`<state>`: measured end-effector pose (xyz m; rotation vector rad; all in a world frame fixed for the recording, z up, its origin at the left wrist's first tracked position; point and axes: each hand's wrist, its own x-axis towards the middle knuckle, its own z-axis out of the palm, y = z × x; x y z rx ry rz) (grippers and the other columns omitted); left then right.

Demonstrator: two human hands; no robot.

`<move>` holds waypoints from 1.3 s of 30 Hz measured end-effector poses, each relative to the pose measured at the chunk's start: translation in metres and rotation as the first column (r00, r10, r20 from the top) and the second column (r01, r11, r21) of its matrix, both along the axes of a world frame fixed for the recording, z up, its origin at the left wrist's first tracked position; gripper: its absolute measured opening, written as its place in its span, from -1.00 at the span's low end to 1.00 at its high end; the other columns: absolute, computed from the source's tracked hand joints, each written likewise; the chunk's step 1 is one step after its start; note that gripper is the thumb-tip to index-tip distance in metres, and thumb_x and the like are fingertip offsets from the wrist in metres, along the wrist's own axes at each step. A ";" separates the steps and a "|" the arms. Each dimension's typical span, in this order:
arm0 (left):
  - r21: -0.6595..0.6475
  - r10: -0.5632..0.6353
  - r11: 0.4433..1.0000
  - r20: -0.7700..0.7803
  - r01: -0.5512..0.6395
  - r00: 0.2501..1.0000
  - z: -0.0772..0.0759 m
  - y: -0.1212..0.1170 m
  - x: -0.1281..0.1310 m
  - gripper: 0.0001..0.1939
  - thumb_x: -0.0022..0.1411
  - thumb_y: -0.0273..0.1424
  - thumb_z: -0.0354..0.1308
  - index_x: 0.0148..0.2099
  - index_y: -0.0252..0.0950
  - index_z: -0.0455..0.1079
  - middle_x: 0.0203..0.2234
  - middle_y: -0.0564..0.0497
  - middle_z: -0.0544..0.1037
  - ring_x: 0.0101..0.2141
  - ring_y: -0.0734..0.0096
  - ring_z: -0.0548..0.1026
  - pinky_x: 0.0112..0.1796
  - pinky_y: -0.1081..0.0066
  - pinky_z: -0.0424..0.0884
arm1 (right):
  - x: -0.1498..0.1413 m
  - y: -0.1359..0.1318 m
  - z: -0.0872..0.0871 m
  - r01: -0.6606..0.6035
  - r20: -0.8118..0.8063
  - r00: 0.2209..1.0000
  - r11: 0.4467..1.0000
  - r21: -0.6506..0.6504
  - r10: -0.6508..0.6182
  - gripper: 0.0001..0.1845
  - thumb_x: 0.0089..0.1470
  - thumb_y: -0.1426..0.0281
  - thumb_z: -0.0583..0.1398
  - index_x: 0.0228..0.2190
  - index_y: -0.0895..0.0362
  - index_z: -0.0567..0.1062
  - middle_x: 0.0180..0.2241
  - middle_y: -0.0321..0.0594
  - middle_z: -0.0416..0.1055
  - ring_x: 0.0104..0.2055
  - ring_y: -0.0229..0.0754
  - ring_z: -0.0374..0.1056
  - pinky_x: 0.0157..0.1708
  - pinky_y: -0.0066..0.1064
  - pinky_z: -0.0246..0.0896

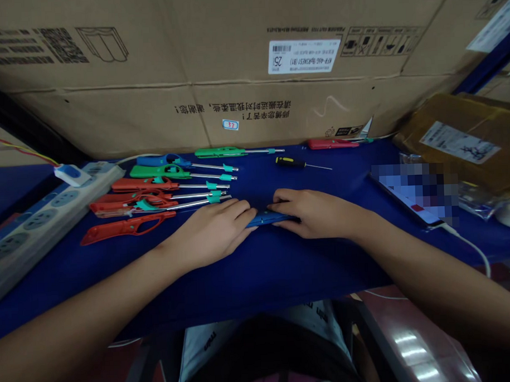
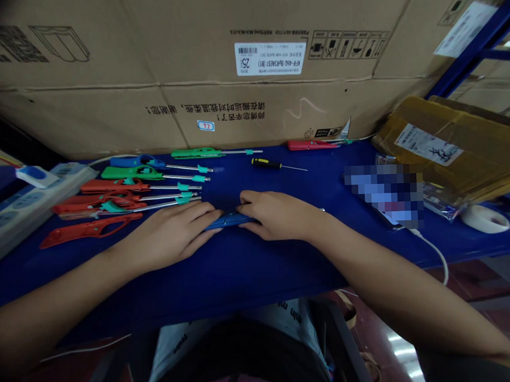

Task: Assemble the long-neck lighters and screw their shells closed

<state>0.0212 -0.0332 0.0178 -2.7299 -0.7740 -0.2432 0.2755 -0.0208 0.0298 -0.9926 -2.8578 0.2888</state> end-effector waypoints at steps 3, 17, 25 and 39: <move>-0.058 0.002 0.998 0.042 0.001 0.999 0.000 0.002 -0.001 -0.64 0.51 -0.31 -0.10 0.09 -0.38 0.43 -0.16 -0.13 0.55 -0.17 0.17 0.56 -0.14 0.24 0.51 | 0.004 0.003 0.003 -0.008 -0.083 0.997 0.997 -0.080 0.001 -0.68 0.27 0.35 0.20 0.01 0.16 0.56 -0.13 -0.10 0.43 -0.19 -0.13 0.43 -0.14 -0.31 0.33; -0.392 0.064 0.920 0.176 0.010 0.982 0.002 0.011 -0.010 -0.65 0.50 -0.27 -0.07 0.11 -0.28 0.44 -0.14 -0.10 0.53 -0.14 0.25 0.54 -0.08 0.27 0.49 | 0.017 0.010 0.016 -0.104 -0.157 0.984 0.983 -0.149 0.081 -0.85 0.24 0.43 0.22 -0.25 0.19 0.60 -0.30 -0.13 0.56 -0.28 -0.16 0.44 -0.24 -0.35 0.27; -0.409 0.039 0.911 0.212 0.052 0.977 0.006 0.013 -0.012 -0.68 0.47 -0.29 -0.04 0.05 -0.27 0.48 -0.20 -0.08 0.56 -0.18 0.27 0.56 -0.12 0.30 0.49 | 0.016 0.009 0.015 -0.094 -0.149 0.986 0.988 -0.123 0.075 -0.81 0.26 0.41 0.21 -0.21 0.19 0.62 -0.30 -0.13 0.58 -0.29 -0.16 0.46 -0.25 -0.36 0.28; -0.359 -0.012 0.930 0.182 0.078 0.983 0.008 0.017 -0.021 -0.70 0.46 -0.30 -0.04 0.02 -0.28 0.48 -0.21 -0.05 0.56 -0.24 0.30 0.57 -0.21 0.35 0.46 | 0.015 0.005 0.017 -0.107 -0.144 0.985 0.990 -0.091 0.093 -0.84 0.23 0.44 0.22 -0.21 0.21 0.61 -0.29 -0.11 0.58 -0.28 -0.15 0.46 -0.26 -0.36 0.26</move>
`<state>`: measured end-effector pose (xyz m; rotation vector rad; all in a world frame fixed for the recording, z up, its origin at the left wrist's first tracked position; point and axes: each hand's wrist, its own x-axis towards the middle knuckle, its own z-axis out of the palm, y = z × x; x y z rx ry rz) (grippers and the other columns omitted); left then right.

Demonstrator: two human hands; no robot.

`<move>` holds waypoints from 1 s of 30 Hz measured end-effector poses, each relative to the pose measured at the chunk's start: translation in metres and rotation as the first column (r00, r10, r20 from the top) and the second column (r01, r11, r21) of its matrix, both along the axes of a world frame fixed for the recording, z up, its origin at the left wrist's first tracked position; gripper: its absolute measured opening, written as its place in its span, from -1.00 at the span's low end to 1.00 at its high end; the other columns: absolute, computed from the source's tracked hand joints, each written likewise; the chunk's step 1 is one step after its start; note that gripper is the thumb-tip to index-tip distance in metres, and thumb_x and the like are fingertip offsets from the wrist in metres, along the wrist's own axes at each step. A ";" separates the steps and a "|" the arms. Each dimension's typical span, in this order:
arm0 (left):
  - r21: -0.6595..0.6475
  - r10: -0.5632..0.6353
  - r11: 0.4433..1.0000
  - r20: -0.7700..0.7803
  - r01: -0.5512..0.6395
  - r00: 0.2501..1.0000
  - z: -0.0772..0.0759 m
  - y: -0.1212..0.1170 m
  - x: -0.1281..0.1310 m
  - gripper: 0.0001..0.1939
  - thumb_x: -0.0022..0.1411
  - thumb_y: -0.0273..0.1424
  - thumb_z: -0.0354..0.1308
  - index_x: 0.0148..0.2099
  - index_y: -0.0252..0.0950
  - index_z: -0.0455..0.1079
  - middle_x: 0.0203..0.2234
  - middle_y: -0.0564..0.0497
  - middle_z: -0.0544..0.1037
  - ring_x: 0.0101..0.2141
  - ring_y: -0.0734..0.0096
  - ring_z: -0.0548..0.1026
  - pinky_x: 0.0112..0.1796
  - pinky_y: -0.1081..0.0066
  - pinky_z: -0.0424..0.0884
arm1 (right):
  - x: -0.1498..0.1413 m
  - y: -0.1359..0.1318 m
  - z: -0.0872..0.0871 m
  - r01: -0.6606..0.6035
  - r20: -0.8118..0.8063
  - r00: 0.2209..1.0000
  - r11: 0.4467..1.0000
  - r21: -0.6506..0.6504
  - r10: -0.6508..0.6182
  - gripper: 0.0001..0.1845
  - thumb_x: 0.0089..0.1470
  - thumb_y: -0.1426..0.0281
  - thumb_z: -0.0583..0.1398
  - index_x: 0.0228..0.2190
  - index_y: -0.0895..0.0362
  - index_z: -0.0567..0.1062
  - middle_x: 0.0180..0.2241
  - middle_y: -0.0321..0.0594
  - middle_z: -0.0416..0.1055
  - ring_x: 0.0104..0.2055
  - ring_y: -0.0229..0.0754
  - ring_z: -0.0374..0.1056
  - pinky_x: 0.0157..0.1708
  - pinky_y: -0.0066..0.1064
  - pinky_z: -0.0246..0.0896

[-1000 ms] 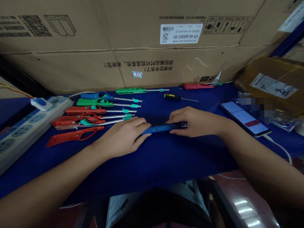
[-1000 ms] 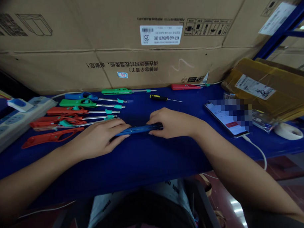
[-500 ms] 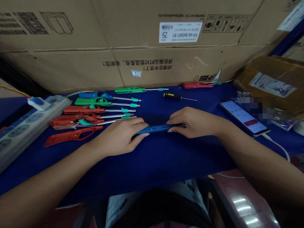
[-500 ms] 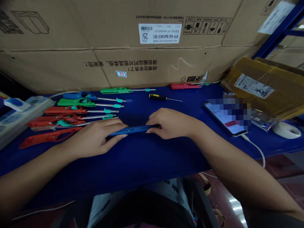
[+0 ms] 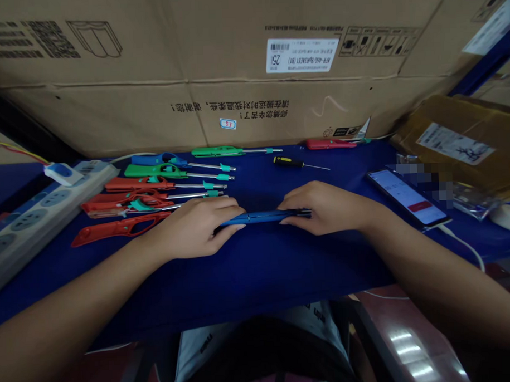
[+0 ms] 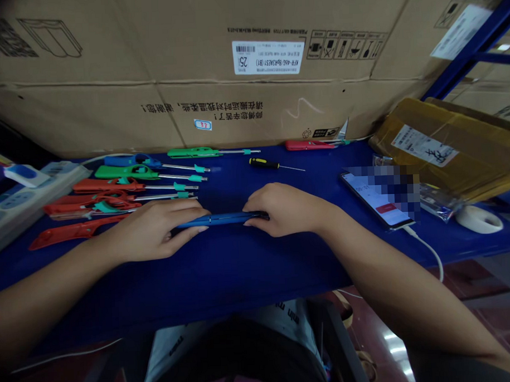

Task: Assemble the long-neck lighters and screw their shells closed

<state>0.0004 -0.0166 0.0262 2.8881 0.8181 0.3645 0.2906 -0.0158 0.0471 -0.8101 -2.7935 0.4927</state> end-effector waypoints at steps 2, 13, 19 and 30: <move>-0.010 0.001 1.000 -0.007 -0.001 1.000 0.000 0.000 -0.001 -0.70 0.46 -0.30 -0.03 0.01 -0.27 0.48 -0.21 -0.04 0.56 -0.24 0.29 0.57 -0.21 0.34 0.46 | -0.001 -0.001 0.000 -0.005 0.021 1.000 1.000 0.018 0.005 -0.84 0.24 0.43 0.20 -0.24 0.22 0.60 -0.32 -0.12 0.56 -0.31 -0.15 0.44 -0.29 -0.36 0.23; -0.058 0.098 0.993 -0.029 -0.099 0.995 -0.002 -0.008 0.013 -0.64 0.46 -0.14 0.00 0.07 -0.22 0.45 -0.14 -0.03 0.56 -0.17 0.26 0.57 -0.14 0.33 0.46 | -0.011 -0.014 -0.001 0.026 0.008 1.000 0.994 0.107 -0.027 -0.84 0.22 0.43 0.20 -0.24 0.17 0.60 -0.36 -0.19 0.53 -0.37 -0.19 0.39 -0.36 -0.39 0.16; -0.114 0.108 0.987 -0.027 -0.110 0.994 0.000 -0.010 0.015 -0.67 0.47 -0.16 0.00 0.02 -0.22 0.48 -0.19 -0.01 0.55 -0.21 0.30 0.56 -0.17 0.39 0.44 | -0.011 -0.012 -0.004 0.011 -0.045 0.999 0.998 0.069 -0.008 -0.83 0.20 0.47 0.21 -0.22 0.19 0.61 -0.37 -0.20 0.52 -0.38 -0.23 0.39 -0.36 -0.41 0.18; -0.073 0.122 0.990 0.013 -0.121 0.992 0.002 -0.017 0.017 -0.71 0.45 -0.22 0.03 -0.11 -0.27 0.50 -0.28 0.01 0.56 -0.38 0.40 0.51 -0.35 0.43 0.38 | -0.012 -0.009 -0.011 0.021 -0.083 0.996 0.987 0.162 -0.008 -0.72 0.27 0.30 0.19 -0.06 0.15 0.56 -0.18 -0.14 0.55 -0.22 -0.17 0.48 -0.23 -0.39 0.30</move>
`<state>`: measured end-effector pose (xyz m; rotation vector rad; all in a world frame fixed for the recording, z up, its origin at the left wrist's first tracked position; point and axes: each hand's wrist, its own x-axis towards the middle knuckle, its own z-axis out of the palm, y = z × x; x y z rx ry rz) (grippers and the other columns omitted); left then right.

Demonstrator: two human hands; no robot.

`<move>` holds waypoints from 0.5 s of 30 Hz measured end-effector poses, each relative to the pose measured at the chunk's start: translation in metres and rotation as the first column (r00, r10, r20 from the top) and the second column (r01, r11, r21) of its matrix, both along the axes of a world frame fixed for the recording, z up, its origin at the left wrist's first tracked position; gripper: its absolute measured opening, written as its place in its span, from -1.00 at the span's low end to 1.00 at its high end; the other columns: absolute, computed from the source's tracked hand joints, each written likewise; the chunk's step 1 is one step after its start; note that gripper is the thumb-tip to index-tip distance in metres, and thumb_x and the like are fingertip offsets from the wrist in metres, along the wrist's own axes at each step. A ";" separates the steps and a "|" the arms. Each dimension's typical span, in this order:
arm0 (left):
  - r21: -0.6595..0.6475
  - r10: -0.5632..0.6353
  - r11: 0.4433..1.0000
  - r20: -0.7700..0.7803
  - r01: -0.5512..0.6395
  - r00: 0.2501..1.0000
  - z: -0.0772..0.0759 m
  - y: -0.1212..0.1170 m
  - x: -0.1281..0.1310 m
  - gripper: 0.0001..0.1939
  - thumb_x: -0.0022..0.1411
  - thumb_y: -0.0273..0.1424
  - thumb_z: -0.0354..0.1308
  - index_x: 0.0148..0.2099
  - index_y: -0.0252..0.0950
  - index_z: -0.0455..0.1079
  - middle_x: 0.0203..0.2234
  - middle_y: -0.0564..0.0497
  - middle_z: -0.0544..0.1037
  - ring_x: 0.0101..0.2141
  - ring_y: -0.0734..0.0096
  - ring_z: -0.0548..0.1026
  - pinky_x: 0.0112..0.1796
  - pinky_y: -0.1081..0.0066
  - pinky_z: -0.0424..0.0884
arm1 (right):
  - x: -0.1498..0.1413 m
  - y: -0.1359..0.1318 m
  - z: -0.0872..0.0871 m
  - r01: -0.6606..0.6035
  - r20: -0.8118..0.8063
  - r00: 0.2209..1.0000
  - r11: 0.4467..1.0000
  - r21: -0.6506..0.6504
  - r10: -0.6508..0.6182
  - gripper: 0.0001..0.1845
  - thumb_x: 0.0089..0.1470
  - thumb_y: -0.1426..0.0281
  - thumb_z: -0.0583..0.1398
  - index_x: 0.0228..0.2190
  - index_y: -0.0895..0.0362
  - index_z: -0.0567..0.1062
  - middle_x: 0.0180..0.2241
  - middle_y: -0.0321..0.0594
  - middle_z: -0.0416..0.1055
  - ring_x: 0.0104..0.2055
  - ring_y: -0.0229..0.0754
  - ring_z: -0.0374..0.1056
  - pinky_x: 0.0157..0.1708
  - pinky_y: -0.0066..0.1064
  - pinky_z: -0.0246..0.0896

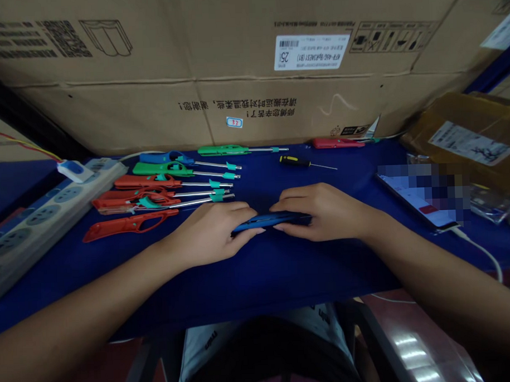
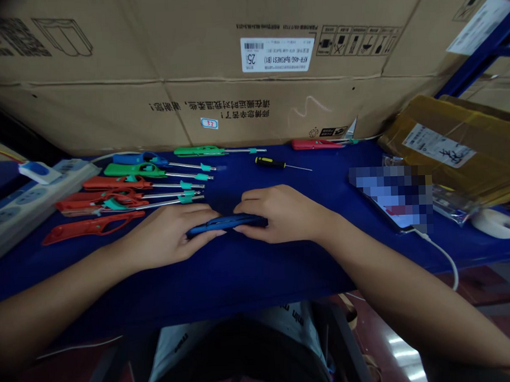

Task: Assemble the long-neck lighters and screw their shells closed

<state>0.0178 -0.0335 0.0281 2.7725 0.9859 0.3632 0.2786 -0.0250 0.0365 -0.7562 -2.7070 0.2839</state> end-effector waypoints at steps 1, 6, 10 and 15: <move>0.006 0.001 1.000 -0.002 0.000 1.000 -0.001 0.000 0.001 -0.71 0.45 -0.22 0.02 -0.12 -0.27 0.49 -0.29 0.01 0.55 -0.37 0.38 0.52 -0.34 0.42 0.38 | -0.001 0.000 -0.001 -0.004 -0.002 1.000 1.000 0.010 0.004 -0.71 0.29 0.29 0.17 -0.04 0.15 0.55 -0.15 -0.13 0.54 -0.19 -0.17 0.48 -0.20 -0.39 0.30; 0.013 0.021 1.000 -0.002 -0.021 1.000 -0.006 0.002 0.003 -0.74 0.44 -0.21 0.04 -0.06 -0.25 0.47 -0.23 0.01 0.55 -0.25 0.31 0.56 -0.25 0.38 0.43 | -0.004 0.001 -0.005 -0.001 0.027 1.000 0.999 0.032 0.000 -0.81 0.28 0.35 0.17 -0.13 0.14 0.53 -0.17 -0.17 0.52 -0.19 -0.17 0.46 -0.22 -0.39 0.29; -0.055 0.025 0.998 0.096 -0.020 0.995 -0.010 0.009 0.001 -0.67 0.37 -0.25 0.14 0.12 -0.22 0.43 -0.07 -0.03 0.53 -0.10 0.27 0.55 -0.10 0.33 0.46 | -0.004 0.005 -0.007 0.025 0.088 0.996 0.998 0.063 -0.031 -0.93 0.21 0.44 0.21 -0.24 0.13 0.49 -0.21 -0.20 0.49 -0.21 -0.17 0.43 -0.26 -0.39 0.24; -0.111 -0.002 0.994 0.165 0.021 0.986 -0.013 0.016 -0.002 -0.66 0.31 -0.32 0.19 0.10 -0.24 0.47 -0.06 -0.05 0.55 -0.06 0.25 0.55 -0.03 0.29 0.45 | 0.000 0.009 -0.009 0.049 0.097 0.994 0.999 -0.003 -0.049 -0.96 0.20 0.43 0.23 -0.26 0.11 0.48 -0.22 -0.24 0.47 -0.22 -0.20 0.42 -0.27 -0.41 0.24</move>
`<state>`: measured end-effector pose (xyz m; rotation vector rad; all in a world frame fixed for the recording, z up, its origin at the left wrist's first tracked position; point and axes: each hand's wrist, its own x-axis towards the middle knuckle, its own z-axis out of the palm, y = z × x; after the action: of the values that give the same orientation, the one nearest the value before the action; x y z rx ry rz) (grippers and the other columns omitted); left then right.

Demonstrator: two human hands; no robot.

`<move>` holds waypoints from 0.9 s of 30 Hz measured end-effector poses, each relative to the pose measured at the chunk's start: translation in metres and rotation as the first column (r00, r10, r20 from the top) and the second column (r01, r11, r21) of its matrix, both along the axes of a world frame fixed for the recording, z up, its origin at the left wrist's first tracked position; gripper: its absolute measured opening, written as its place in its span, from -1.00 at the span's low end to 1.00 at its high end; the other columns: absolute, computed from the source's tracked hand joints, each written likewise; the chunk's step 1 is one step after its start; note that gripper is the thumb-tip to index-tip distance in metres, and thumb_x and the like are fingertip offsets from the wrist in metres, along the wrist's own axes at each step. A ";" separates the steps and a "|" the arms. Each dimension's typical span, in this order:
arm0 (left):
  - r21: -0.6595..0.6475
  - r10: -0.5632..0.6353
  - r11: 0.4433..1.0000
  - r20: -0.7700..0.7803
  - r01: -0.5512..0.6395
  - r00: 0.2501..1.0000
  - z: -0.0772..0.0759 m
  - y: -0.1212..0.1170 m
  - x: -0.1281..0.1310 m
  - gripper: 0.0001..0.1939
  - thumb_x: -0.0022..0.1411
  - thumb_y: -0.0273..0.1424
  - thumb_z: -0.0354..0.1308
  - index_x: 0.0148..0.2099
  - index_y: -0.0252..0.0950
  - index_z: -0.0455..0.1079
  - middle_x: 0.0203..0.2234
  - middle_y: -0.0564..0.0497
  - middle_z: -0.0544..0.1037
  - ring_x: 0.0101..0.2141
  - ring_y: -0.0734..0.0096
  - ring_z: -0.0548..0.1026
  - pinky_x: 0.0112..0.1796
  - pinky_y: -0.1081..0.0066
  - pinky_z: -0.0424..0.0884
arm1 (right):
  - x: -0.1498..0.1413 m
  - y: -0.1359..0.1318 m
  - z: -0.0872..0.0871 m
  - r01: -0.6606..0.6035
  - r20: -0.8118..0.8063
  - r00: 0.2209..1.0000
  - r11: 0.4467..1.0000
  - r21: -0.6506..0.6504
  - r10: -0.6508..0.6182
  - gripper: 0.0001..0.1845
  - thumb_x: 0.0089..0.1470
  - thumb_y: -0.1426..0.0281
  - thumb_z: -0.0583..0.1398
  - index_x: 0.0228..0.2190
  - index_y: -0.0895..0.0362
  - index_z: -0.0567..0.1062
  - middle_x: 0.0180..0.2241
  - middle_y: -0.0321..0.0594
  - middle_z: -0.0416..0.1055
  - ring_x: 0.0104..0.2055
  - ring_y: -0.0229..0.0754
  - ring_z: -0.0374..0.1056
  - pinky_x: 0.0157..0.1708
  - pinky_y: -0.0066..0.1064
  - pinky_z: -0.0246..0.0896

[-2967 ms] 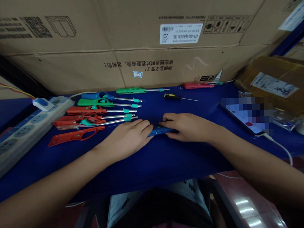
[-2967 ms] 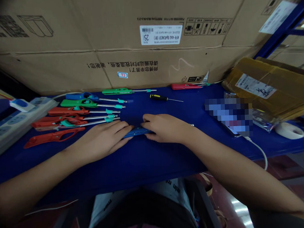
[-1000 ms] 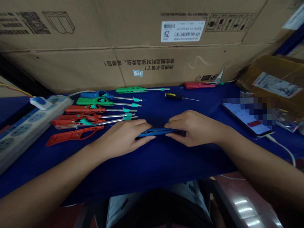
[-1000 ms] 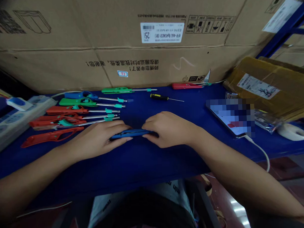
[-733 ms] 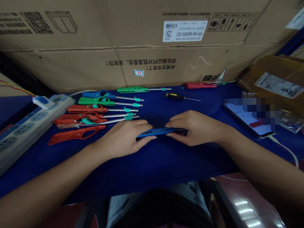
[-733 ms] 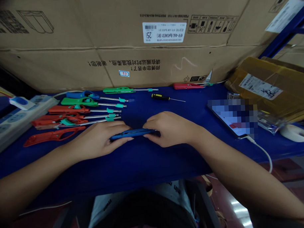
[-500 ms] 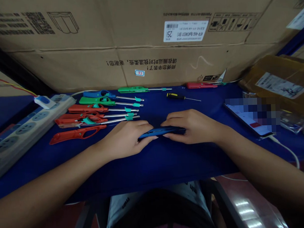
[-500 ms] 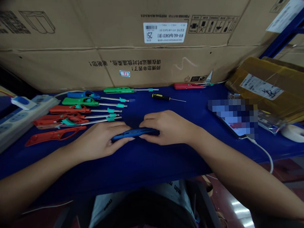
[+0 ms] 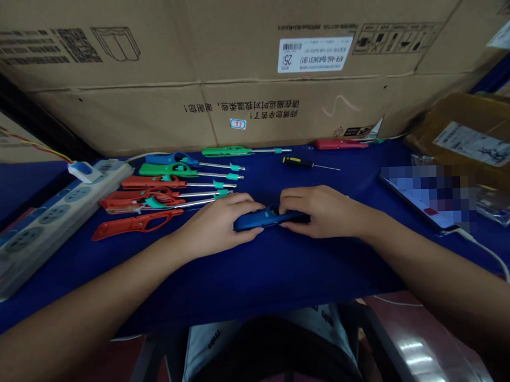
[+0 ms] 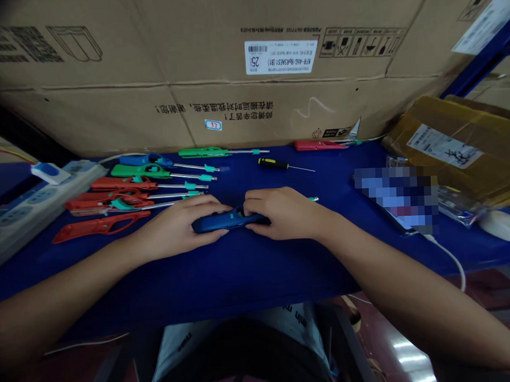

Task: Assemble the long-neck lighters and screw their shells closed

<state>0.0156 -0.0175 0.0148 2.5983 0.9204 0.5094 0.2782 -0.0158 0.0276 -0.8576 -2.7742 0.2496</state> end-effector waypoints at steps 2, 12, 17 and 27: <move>-0.003 0.003 1.000 0.020 -0.003 1.000 -0.001 0.001 0.000 -0.67 0.29 -0.33 0.20 0.09 -0.24 0.47 -0.07 -0.05 0.56 -0.07 0.24 0.55 -0.02 0.28 0.45 | 0.001 0.000 0.000 -0.014 -0.009 1.000 1.000 -0.021 0.013 -0.96 0.23 0.41 0.22 -0.25 0.11 0.49 -0.22 -0.24 0.48 -0.21 -0.20 0.43 -0.25 -0.41 0.25; -0.089 0.115 0.991 0.135 -0.103 0.984 -0.010 0.002 -0.001 -0.28 0.17 -0.26 0.34 0.32 -0.24 0.24 -0.05 -0.04 0.60 -0.09 0.24 0.58 0.01 0.29 0.47 | 0.014 0.014 0.007 0.075 -0.325 0.945 0.986 0.147 -0.023 -0.82 0.30 0.38 0.15 -0.20 0.17 0.55 -0.20 -0.09 0.49 -0.16 -0.13 0.44 -0.11 -0.34 0.31; -0.090 0.197 0.979 0.180 -0.184 0.964 -0.009 0.002 -0.002 0.01 0.08 -0.16 0.40 0.44 -0.22 -0.04 0.03 -0.08 0.53 -0.13 0.29 0.53 -0.02 0.26 0.50 | 0.034 0.040 -0.007 0.293 -0.200 0.941 0.953 0.078 -0.273 -0.78 0.27 0.38 0.14 -0.31 0.16 0.58 -0.33 -0.13 0.47 -0.30 -0.13 0.41 -0.23 -0.29 0.30; 0.029 0.064 0.998 -0.015 -0.063 0.998 0.015 -0.004 -0.010 -0.79 0.26 -0.26 0.27 -0.07 -0.19 0.53 -0.15 0.02 0.53 -0.12 0.31 0.53 -0.05 0.30 0.46 | -0.006 0.003 0.000 0.157 -0.346 0.927 0.988 0.009 -0.144 -0.93 0.21 0.44 0.20 -0.32 0.11 0.51 -0.31 -0.17 0.47 -0.21 -0.12 0.37 -0.10 -0.23 0.28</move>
<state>0.0052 -0.0210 0.0303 2.6093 1.0107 0.5229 0.2723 -0.0127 0.0280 -0.9146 -2.3690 0.2905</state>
